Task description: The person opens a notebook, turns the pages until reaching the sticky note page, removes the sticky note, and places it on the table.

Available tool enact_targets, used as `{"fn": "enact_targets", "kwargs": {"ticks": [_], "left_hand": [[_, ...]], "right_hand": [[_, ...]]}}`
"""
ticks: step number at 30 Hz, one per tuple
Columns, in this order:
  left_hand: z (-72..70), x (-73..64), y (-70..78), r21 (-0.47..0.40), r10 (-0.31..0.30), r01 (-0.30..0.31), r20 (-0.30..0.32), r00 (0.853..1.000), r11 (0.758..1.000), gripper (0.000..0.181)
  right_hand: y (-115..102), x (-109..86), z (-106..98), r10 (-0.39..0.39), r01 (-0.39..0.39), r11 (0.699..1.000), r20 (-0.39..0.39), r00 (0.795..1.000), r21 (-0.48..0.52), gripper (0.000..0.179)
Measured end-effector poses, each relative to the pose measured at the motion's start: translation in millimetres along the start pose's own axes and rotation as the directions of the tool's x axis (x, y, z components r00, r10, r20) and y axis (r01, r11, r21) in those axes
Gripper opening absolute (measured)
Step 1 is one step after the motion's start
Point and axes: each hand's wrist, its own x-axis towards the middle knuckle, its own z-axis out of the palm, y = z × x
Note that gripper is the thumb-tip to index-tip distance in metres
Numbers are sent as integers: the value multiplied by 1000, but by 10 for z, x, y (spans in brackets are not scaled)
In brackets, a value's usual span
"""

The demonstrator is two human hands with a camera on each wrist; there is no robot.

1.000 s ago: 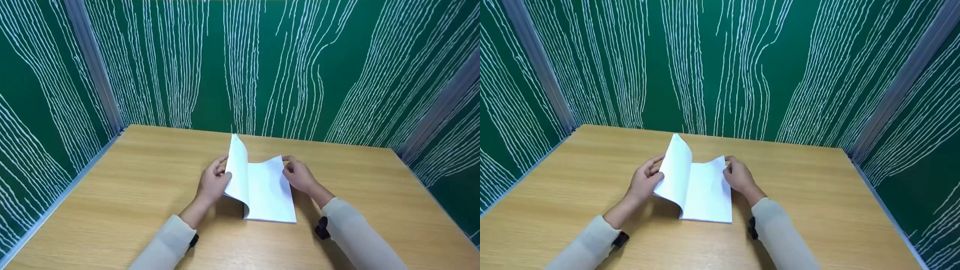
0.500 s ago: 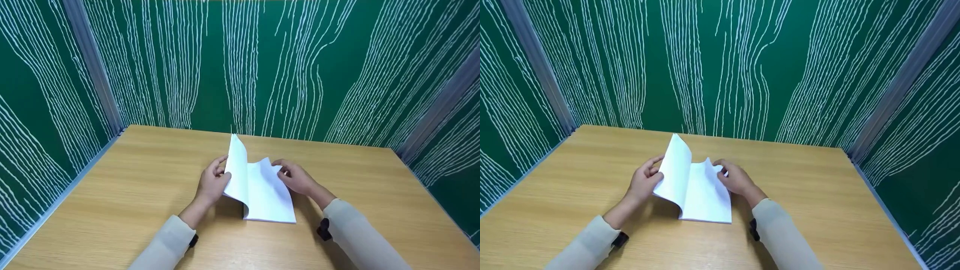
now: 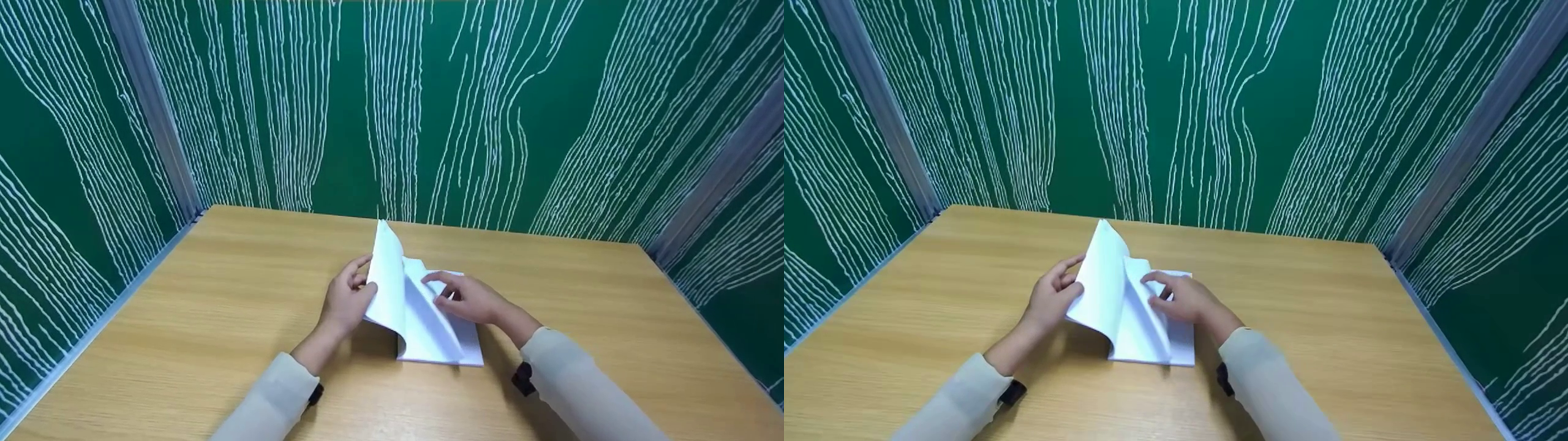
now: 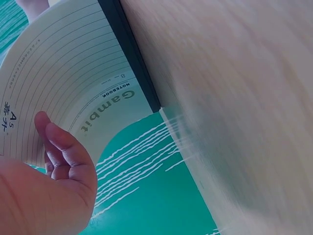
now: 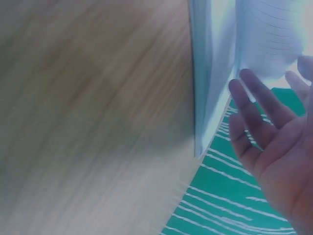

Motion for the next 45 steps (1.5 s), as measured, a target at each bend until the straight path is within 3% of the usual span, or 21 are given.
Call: {"fn": "enact_targets", "kwargs": {"ticks": [5,19,25,30,37,40,45], "left_hand": [[-4,-5,1,11,9,-9,7,1000,1000,45],[-6,15,6,-11,-9,9,36,999,1000,46],[10,5,-28,-5,10,-10,13,1000,1000,46],[2,-11,27,-10,9,-9,25,1000,1000,48],[-6,0,-4,-5,34,-33,36,999,999,56],[-17,-23,47,3,28,-28,45,999,1000,58],[-37,-118,253,16,30,-30,44,999,999,55]], "right_hand": [[-120,-7,34,18,-16,999,49,999,-42,52],[-482,24,97,23,-19,994,29,999,-109,70],[-547,26,123,19,-16,995,26,999,-98,74],[-574,26,129,19,-16,996,33,999,-87,77],[-615,38,128,-3,5,995,15,1000,-102,77],[-631,45,123,-7,8,995,13,1000,-96,77],[-614,51,105,-17,19,996,25,1000,-82,77]]}}
